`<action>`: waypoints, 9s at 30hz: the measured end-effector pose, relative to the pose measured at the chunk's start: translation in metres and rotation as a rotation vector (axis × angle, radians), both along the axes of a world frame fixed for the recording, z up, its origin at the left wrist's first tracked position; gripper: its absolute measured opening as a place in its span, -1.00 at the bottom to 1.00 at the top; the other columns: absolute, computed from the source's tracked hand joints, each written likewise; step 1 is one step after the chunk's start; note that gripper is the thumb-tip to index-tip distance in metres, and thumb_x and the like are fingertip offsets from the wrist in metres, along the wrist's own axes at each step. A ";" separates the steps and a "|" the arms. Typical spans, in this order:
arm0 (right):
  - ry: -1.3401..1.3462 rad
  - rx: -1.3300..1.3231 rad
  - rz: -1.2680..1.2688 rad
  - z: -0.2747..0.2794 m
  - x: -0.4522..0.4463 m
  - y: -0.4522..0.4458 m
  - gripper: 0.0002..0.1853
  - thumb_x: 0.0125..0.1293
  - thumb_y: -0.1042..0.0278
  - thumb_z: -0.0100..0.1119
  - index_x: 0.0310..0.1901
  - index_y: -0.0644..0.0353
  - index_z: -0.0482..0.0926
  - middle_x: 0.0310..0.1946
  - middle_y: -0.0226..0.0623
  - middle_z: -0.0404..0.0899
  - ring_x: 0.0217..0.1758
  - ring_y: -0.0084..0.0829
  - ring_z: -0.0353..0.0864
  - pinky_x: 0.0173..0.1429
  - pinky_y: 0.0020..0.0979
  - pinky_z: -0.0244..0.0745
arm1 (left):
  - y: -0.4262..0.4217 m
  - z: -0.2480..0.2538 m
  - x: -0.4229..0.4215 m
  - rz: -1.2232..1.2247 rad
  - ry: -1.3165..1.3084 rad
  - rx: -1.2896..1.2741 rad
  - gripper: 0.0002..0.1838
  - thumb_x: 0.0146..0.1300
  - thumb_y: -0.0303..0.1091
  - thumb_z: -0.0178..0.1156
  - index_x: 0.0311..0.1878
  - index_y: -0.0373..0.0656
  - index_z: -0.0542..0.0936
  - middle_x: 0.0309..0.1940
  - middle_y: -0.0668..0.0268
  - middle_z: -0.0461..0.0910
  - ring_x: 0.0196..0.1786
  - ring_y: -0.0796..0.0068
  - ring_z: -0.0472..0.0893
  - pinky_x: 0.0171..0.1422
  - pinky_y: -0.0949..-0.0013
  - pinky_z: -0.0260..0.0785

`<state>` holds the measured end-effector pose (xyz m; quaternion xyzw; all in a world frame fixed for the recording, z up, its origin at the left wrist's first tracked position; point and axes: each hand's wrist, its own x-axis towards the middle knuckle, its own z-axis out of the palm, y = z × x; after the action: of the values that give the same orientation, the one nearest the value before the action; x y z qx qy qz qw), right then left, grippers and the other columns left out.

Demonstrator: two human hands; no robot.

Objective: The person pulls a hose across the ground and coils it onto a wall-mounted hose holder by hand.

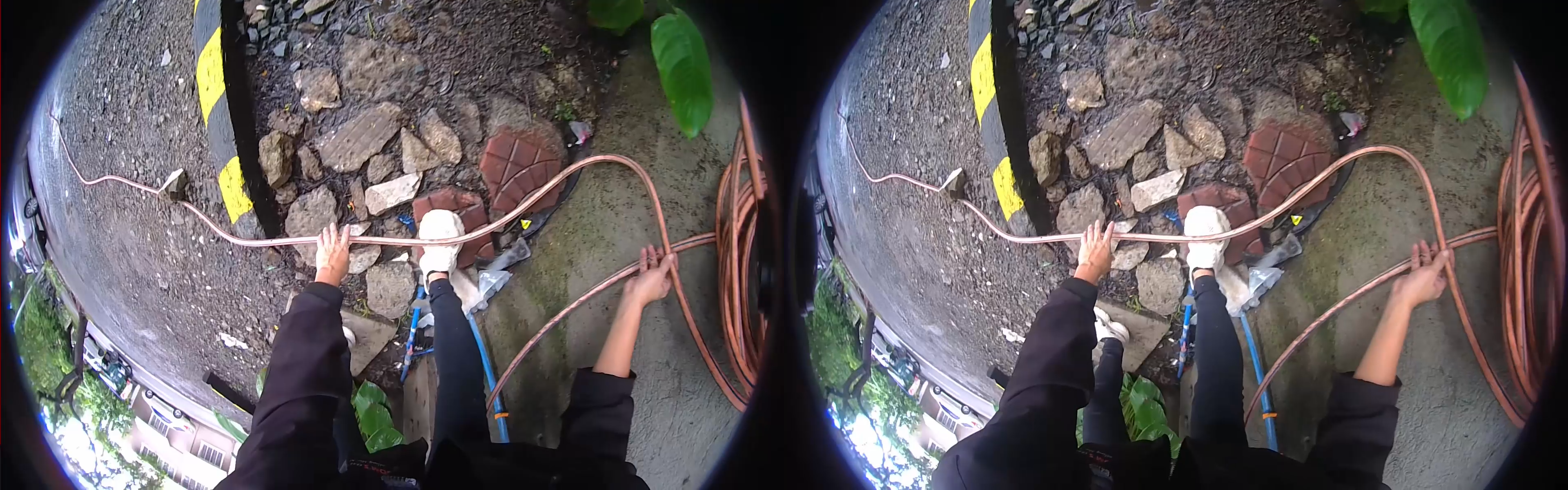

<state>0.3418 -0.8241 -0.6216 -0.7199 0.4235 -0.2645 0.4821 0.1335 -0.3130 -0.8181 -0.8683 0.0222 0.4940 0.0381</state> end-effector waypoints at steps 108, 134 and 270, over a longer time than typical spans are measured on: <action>-0.141 0.824 0.202 0.435 0.231 0.093 -0.41 0.05 0.22 0.23 0.05 0.36 0.26 -0.34 -0.05 0.51 -0.42 -0.43 0.56 -0.52 -0.36 0.50 | -0.373 0.936 0.474 -0.093 -0.493 -1.958 -0.70 0.22 -0.23 0.04 -0.32 -0.36 0.41 -0.74 0.52 0.24 -0.76 0.80 0.12 -0.73 0.65 -0.06; -0.185 0.409 0.607 0.441 0.020 0.028 -0.54 0.23 0.34 -0.10 0.19 0.16 0.21 0.13 -0.05 0.26 0.23 -0.22 0.21 0.26 -0.19 0.11 | -0.275 0.614 0.359 -0.854 -0.110 -1.082 -0.56 -0.26 -0.29 0.35 -0.20 -0.11 0.52 -0.25 0.19 0.44 -0.11 0.21 0.42 -0.06 0.25 0.30; -0.351 2.011 -0.634 0.134 0.167 0.044 -0.55 0.30 0.01 -0.24 -0.27 0.33 0.41 -0.45 -0.01 0.50 -0.36 -0.14 0.54 -0.26 -0.13 0.51 | -0.371 0.671 0.593 -0.341 -1.264 -0.769 -0.72 0.01 -0.21 0.14 -0.51 -0.30 0.56 -0.52 0.02 0.54 -0.34 0.03 0.54 -0.27 0.18 0.36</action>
<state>0.5090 -0.7801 -0.4877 0.1992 0.5397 -0.0069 0.8179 0.7262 -0.6843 -0.1474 -0.9228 0.3008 -0.1528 -0.1858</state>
